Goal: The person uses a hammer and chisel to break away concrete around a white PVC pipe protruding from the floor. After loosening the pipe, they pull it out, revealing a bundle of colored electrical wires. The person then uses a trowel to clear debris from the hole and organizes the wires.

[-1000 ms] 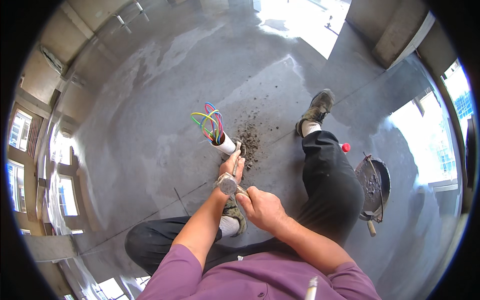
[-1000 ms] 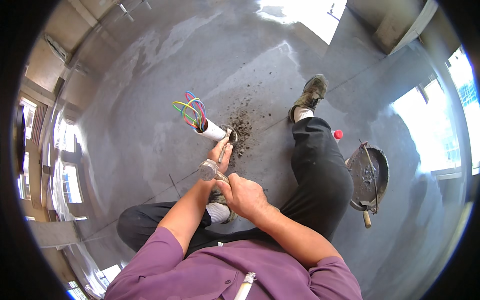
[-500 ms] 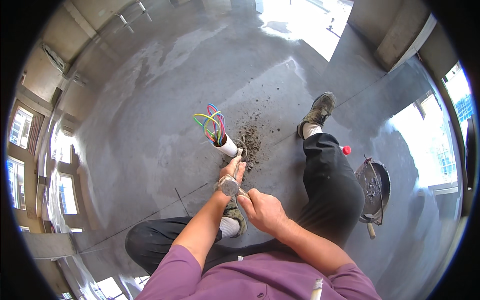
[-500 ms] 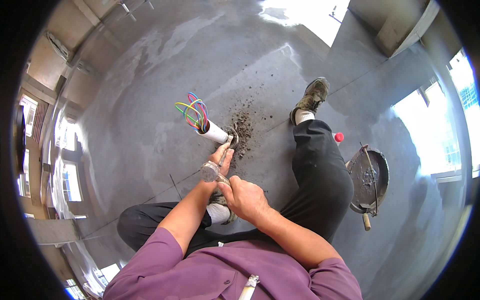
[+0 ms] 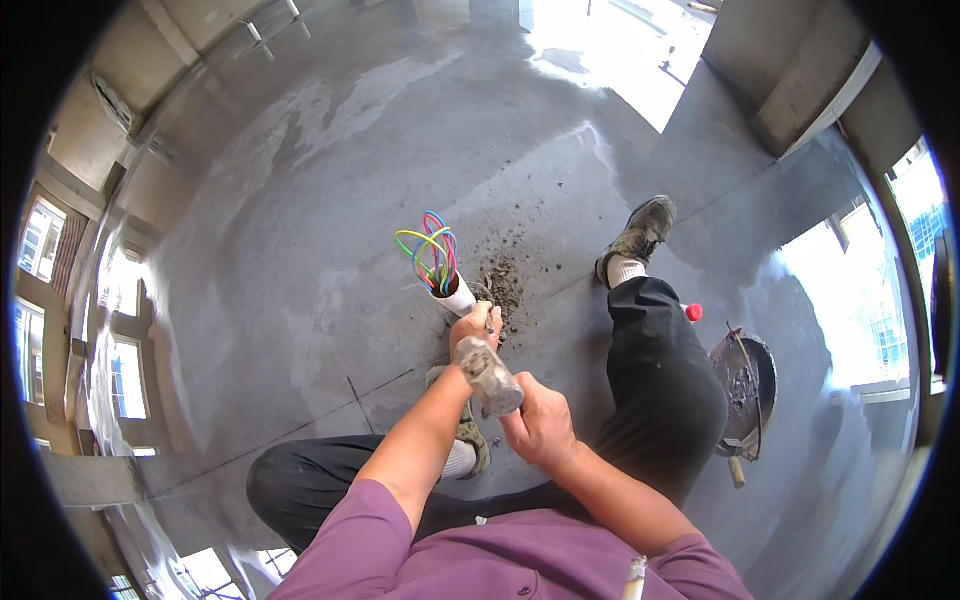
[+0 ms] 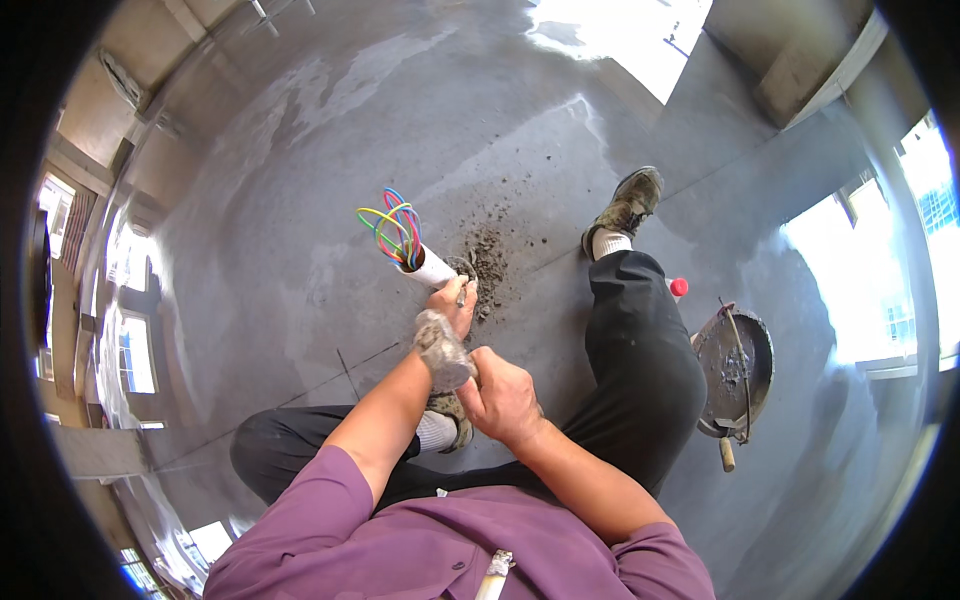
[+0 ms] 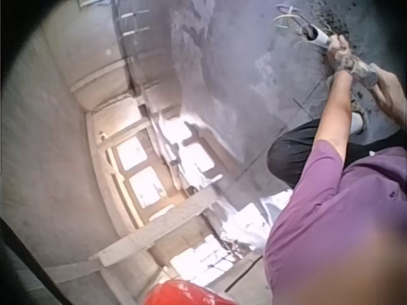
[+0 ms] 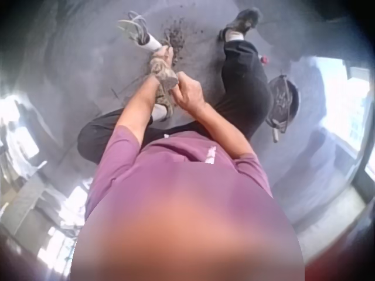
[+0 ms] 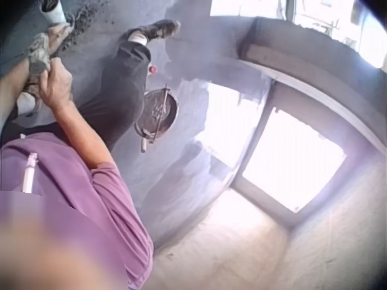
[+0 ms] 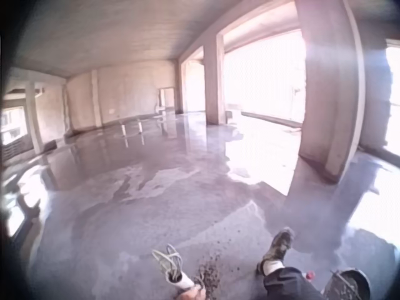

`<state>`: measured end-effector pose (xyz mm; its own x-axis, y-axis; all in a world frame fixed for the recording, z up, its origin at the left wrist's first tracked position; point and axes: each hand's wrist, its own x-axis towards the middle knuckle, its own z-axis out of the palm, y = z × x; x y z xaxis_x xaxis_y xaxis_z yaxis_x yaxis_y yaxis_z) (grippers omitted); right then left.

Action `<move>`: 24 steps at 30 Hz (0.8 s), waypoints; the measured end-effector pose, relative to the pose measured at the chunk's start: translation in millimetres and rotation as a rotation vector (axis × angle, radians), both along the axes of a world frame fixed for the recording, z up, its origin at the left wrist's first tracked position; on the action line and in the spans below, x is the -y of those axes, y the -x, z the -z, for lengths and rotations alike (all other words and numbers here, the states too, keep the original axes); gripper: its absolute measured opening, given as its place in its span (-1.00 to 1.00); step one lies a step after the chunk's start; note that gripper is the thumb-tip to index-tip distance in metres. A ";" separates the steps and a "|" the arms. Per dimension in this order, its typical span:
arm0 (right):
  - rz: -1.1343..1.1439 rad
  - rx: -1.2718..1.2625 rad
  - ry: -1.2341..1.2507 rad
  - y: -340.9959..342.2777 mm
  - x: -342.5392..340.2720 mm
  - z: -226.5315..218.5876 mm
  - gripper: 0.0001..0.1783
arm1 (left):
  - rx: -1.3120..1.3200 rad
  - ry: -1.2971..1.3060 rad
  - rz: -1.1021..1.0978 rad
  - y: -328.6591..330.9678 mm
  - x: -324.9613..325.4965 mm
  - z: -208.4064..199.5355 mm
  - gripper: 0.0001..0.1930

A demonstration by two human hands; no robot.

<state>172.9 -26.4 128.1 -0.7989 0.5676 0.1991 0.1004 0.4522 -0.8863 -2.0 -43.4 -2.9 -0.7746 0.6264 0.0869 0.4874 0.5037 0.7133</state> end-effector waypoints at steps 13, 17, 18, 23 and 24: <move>0.148 0.273 0.014 7.1 -1.0 33.4 -0.68 | 0.031 -0.071 0.005 4.1 3.9 27.1 -0.77; 0.112 0.126 -0.016 -0.9 -2.4 26.8 -0.67 | -0.021 -0.098 -0.012 4.3 3.5 27.2 -0.76; 0.116 0.028 -0.043 -2.7 -3.3 26.0 -0.65 | -0.029 -0.110 -0.002 3.9 -0.6 22.4 -0.76; 0.219 0.292 0.053 3.2 -4.8 40.6 -0.78 | -0.091 -0.158 0.060 3.7 13.2 32.9 -0.81; 0.190 0.194 0.005 1.8 -8.6 35.7 -0.75 | -0.078 -0.173 0.055 7.0 9.3 31.8 -0.82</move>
